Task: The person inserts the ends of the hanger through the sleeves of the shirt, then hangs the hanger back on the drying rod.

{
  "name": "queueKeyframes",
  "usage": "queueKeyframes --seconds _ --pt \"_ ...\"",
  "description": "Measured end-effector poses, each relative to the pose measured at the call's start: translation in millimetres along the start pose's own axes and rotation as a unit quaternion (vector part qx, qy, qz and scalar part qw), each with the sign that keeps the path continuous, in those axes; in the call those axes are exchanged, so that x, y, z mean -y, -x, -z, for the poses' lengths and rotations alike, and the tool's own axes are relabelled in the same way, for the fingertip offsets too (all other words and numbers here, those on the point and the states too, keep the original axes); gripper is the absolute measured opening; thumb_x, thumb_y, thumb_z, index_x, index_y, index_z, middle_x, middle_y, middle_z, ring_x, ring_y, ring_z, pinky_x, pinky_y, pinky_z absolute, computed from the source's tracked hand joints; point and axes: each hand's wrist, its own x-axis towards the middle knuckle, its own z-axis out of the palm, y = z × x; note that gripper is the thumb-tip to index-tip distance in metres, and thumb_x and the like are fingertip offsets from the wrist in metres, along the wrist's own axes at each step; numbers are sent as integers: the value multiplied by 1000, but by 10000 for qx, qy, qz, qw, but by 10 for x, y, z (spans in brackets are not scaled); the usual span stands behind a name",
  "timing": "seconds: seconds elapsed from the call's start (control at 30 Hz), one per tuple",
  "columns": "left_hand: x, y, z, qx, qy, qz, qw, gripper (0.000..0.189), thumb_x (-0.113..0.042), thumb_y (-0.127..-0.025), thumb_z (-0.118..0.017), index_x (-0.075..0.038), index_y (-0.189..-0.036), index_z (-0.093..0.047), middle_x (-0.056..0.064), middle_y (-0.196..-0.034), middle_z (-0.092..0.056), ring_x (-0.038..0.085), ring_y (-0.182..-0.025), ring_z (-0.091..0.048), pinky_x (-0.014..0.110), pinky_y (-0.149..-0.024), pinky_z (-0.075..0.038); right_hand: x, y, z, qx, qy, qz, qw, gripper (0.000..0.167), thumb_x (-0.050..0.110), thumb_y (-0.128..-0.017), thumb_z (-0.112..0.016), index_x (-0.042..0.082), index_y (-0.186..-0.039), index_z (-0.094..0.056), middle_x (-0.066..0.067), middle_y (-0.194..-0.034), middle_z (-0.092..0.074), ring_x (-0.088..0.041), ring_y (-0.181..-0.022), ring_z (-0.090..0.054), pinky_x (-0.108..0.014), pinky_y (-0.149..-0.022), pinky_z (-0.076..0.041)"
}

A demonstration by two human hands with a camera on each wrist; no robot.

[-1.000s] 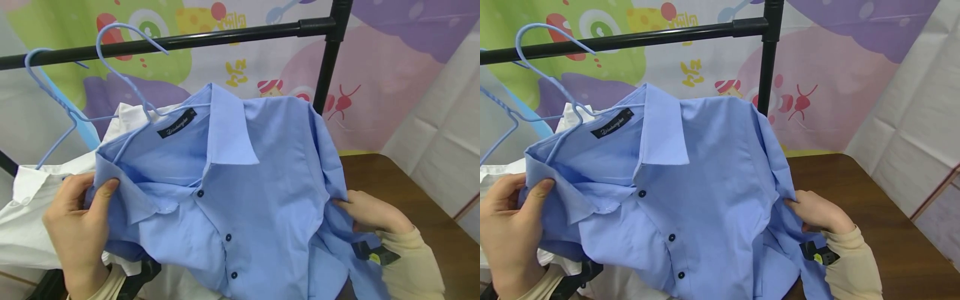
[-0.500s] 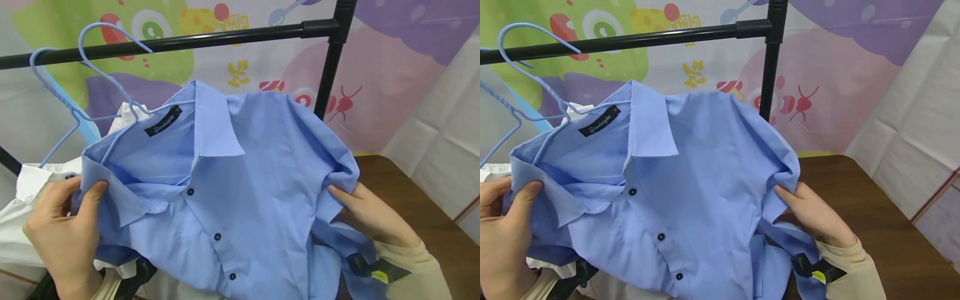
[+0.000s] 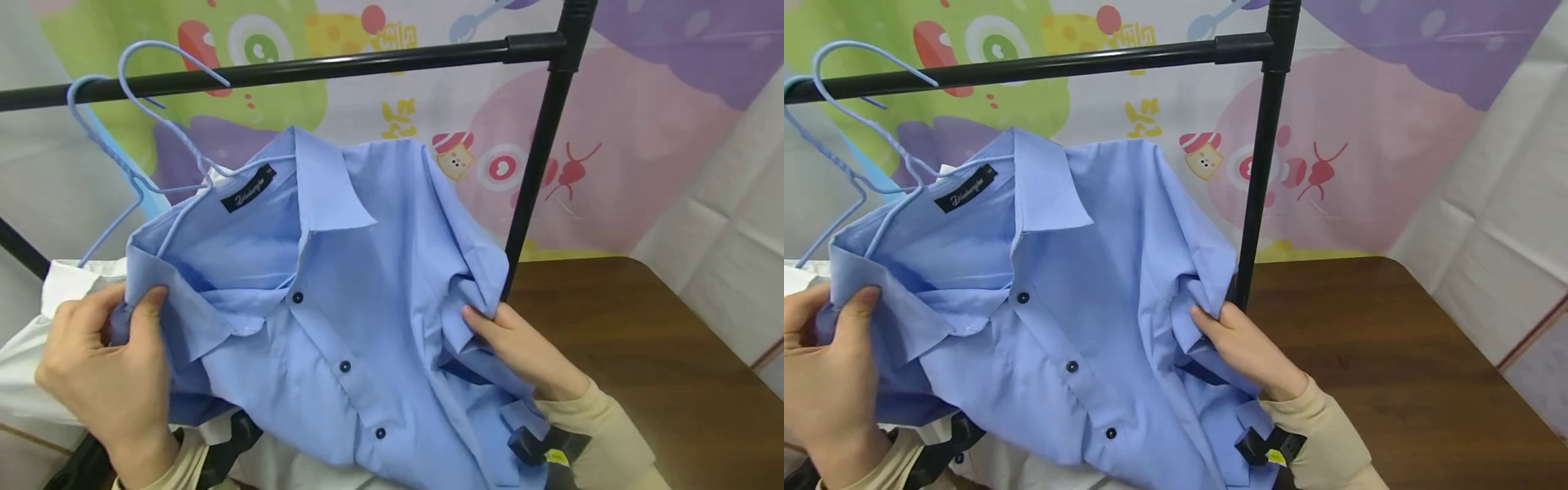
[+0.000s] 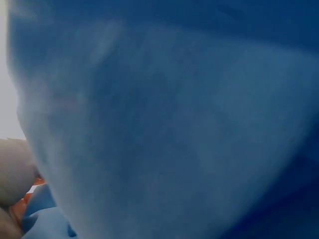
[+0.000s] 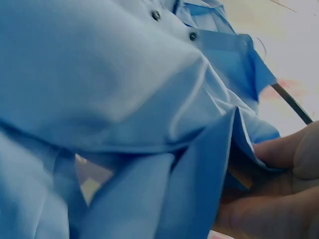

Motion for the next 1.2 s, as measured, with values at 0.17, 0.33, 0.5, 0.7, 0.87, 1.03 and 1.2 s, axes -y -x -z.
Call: queueKeyframes --seconds 0.17,0.33,0.5,0.7,0.87,1.03,1.2 --pt "-5 13 -63 -625 -115 114 9979 26 -23 -73 -75 2 -81 -71 -34 -69 -35 -17 -65 -32 10 -64 -23 65 -238 -126 -165 108 246 9995 16 15 -96 -39 -1 -92 -39 -4 -77 -34 -14 -74 -41 -24 -71 -35" --pt "12 27 -181 -878 -195 17 9959 25 -24 -74 -73 0 -82 -71 -33 -71 -32 -19 -71 -33 12 -66 -26 67 -409 -193 -194 217 362 9989 16 11 -95 -38 6 -81 -33 -1 -68 -28 -13 -64 -36 -24 -63 -32" --pt "43 37 -244 -700 -239 9 9973 24 -25 -76 -71 -1 -83 -71 -33 -73 -31 0 -70 -49 16 -66 -28 28 -528 -213 -247 -346 446 9981 11 8 -95 -34 4 -86 -35 -2 -68 -31 -14 -63 -36 -24 -62 -33" --pt "54 45 -269 -408 -264 -316 9983 21 -20 -79 -67 -1 -87 -70 7 -71 -54 35 -79 -54 36 -70 -38 78 -639 -280 -416 -455 476 9970 20 8 -95 -35 6 -75 -33 1 -61 -28 -11 -55 -32 -22 -57 -30" --pt "85 45 -298 22 -309 -708 9970 16 -11 -81 -63 3 -88 -67 24 -80 -52 40 -76 -52 47 -68 -35 116 -743 -409 -390 -638 456 9962 18 6 -95 -34 6 -77 -34 1 -60 -28 -12 -56 -33 -22 -57 -31" --pt "118 53 -281 412 -477 -611 9961 14 -8 -80 -62 4 -86 -65 23 -83 -53 42 -81 -52 51 -70 -36 35 -831 -523 -409 -668 390 9962 14 5 -94 -33 4 -82 -38 2 -58 -27 -13 -55 -32 -24 -57 -30" --pt "121 47 -241 593 -775 -746 9924 14 -9 -81 -60 3 -86 -63 22 -84 -52 42 -78 -53 54 -65 -36 -122 -926 -592 -526 -551 194 9969 16 5 -93 -34 -5 -100 -45 0 -63 -35 -14 -63 -39 -26 -64 -34"
